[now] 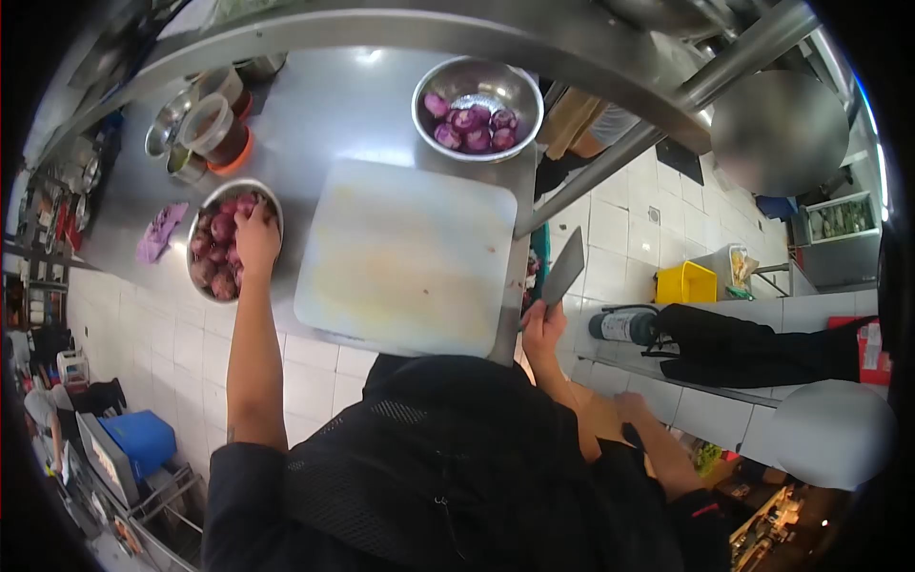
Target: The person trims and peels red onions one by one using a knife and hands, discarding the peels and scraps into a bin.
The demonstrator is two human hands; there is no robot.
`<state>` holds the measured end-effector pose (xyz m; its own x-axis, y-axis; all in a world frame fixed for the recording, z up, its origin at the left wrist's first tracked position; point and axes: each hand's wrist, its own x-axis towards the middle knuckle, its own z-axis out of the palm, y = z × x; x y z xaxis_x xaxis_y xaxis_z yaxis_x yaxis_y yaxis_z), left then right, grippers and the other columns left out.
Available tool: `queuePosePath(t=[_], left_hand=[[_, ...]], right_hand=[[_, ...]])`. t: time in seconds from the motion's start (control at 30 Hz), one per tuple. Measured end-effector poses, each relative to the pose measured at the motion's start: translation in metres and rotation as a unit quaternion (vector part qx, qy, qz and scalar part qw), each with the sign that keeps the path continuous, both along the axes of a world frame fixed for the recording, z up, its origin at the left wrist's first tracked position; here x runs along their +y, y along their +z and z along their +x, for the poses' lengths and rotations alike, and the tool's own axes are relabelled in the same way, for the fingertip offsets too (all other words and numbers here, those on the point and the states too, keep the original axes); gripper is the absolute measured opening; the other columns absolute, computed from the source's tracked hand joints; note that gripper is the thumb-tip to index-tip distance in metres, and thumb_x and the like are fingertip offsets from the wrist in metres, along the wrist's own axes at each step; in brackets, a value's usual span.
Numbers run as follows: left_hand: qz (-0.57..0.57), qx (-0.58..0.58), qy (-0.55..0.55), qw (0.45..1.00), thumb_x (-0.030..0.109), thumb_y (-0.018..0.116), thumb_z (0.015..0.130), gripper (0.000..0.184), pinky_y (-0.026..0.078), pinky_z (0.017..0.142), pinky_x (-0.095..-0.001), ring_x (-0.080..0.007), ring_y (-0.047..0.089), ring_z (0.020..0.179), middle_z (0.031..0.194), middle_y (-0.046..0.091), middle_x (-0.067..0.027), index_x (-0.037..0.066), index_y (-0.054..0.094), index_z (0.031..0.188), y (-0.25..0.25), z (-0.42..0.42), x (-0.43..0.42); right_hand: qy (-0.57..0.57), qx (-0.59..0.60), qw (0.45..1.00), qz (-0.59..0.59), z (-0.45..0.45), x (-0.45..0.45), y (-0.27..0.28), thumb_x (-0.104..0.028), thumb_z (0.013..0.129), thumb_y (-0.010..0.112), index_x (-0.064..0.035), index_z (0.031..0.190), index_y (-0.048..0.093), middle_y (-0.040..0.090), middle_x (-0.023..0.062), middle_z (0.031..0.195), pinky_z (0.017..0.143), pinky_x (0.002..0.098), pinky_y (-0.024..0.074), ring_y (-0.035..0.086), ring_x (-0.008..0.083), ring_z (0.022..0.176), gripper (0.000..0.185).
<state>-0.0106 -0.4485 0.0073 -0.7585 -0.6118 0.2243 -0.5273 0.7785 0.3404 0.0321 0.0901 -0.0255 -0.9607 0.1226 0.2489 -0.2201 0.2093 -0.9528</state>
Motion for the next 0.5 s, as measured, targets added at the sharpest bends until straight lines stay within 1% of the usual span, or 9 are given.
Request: queuePosePath(t=[0.07, 0.13, 0.17, 0.23, 0.27, 0.3, 0.37, 0.43, 0.5], left_hand=[[-0.011, 0.006, -0.031, 0.999, 0.022, 0.064, 0.092, 0.04, 0.055, 0.088, -0.05, -0.0468, 0.064, 0.097, 0.121, 0.053, -0.0248, 0.018, 0.064, 0.131, -0.004, 0.003, -0.002], [-0.01, -0.003, -0.027, 1.0, 0.022, 0.065, 0.091, 0.041, 0.055, 0.088, -0.0504, -0.0469, 0.064, 0.098, 0.121, 0.053, -0.025, 0.018, 0.062, 0.132, -0.005, 0.002, -0.006], [-0.012, -0.003, -0.033, 0.999, 0.022, 0.066, 0.091, 0.043, 0.055, 0.087, -0.0508, -0.0469, 0.065, 0.099, 0.122, 0.053, -0.0252, 0.018, 0.06, 0.134, -0.004, 0.002, -0.008], [-0.019, -0.033, -0.012, 0.999, 0.023, 0.067, 0.091, 0.046, 0.055, 0.087, -0.0508, -0.0467, 0.065, 0.101, 0.122, 0.053, -0.0254, 0.019, 0.058, 0.135, -0.001, -0.003, -0.007], [-0.027, -0.063, -0.004, 0.998, 0.024, 0.068, 0.09, 0.049, 0.056, 0.088, -0.0509, -0.0465, 0.065, 0.102, 0.123, 0.054, -0.0255, 0.019, 0.055, 0.137, 0.001, -0.003, -0.008], [-0.032, -0.065, -0.009, 0.997, 0.024, 0.068, 0.09, 0.049, 0.056, 0.088, -0.0509, -0.0465, 0.065, 0.102, 0.123, 0.054, -0.0255, 0.019, 0.055, 0.137, 0.004, -0.002, -0.009], [-0.037, -0.112, 0.014, 0.993, 0.026, 0.069, 0.09, 0.054, 0.056, 0.088, -0.0516, -0.0457, 0.066, 0.103, 0.125, 0.057, -0.0258, 0.021, 0.052, 0.141, 0.009, -0.007, -0.01], [-0.062, -0.124, -0.041, 0.99, 0.03, 0.066, 0.092, 0.05, 0.056, 0.088, -0.0514, -0.0432, 0.068, 0.103, 0.118, 0.066, -0.0244, 0.02, 0.055, 0.14, -0.01, -0.011, -0.034], [-0.045, -0.131, -0.055, 0.989, 0.031, 0.062, 0.093, 0.045, 0.056, 0.088, -0.0518, -0.0422, 0.068, 0.104, 0.115, 0.068, -0.0216, 0.017, 0.06, 0.135, -0.004, -0.014, -0.035]], right_hand=[[0.02, -0.016, 1.0, -0.007, 0.003, 0.0, 0.013, -0.011, 0.101, 0.056, 0.0008, 0.133, 0.055, 0.052, 0.0001, 0.061, 0.049, 0.0258, 0.0411, 0.051, 0.0072, 0.053, 0.034], [0.094, -0.042, 0.988, 0.117, 0.003, 0.004, 0.027, -0.012, 0.099, 0.058, -0.0005, 0.139, 0.053, 0.057, 0.0076, 0.064, 0.057, 0.033, 0.0477, 0.06, 0.0177, 0.059, 0.042], [0.104, -0.043, 0.987, 0.118, 0.005, 0.005, 0.042, -0.012, 0.099, 0.058, -0.0005, 0.139, 0.053, 0.057, 0.0076, 0.064, 0.057, 0.033, 0.0477, 0.06, 0.0177, 0.059, 0.042], [0.265, -0.198, 0.92, 0.21, 0.009, -0.007, 0.112, -0.013, 0.098, 0.06, -0.0025, 0.141, 0.052, 0.063, 0.0183, 0.074, 0.068, 0.0401, 0.0509, 0.068, 0.0317, 0.071, 0.044], [0.303, -0.238, 0.897, 0.216, 0.011, -0.014, 0.137, -0.019, 0.099, 0.059, -0.0025, 0.134, 0.057, 0.067, 0.0266, 0.088, 0.078, 0.0441, 0.0512, 0.069, 0.0405, 0.086, 0.039], [0.3, -0.239, 0.899, 0.21, 0.01, -0.014, 0.134, -0.019, 0.099, 0.059, -0.0025, 0.134, 0.057, 0.067, 0.0266, 0.088, 0.078, 0.0441, 0.0512, 0.069, 0.0405, 0.086, 0.039], [0.423, -0.216, 0.825, 0.305, 0.005, -0.01, 0.125, -0.022, 0.099, 0.058, -0.0007, 0.129, 0.059, 0.066, 0.0309, 0.102, 0.086, 0.0452, 0.0506, 0.067, 0.0433, 0.099, 0.036], [0.439, -0.231, 0.811, 0.309, 0.003, -0.012, 0.105, -0.022, 0.099, 0.057, 0.0007, 0.126, 0.059, 0.065, 0.0318, 0.106, 0.088, 0.0466, 0.05, 0.065, 0.0455, 0.101, 0.035], [0.458, -0.239, 0.795, 0.318, 0.004, -0.016, 0.092, -0.023, 0.099, 0.055, 0.0021, 0.123, 0.058, 0.064, 0.0326, 0.11, 0.089, 0.048, 0.0494, 0.063, 0.0477, 0.103, 0.035]])
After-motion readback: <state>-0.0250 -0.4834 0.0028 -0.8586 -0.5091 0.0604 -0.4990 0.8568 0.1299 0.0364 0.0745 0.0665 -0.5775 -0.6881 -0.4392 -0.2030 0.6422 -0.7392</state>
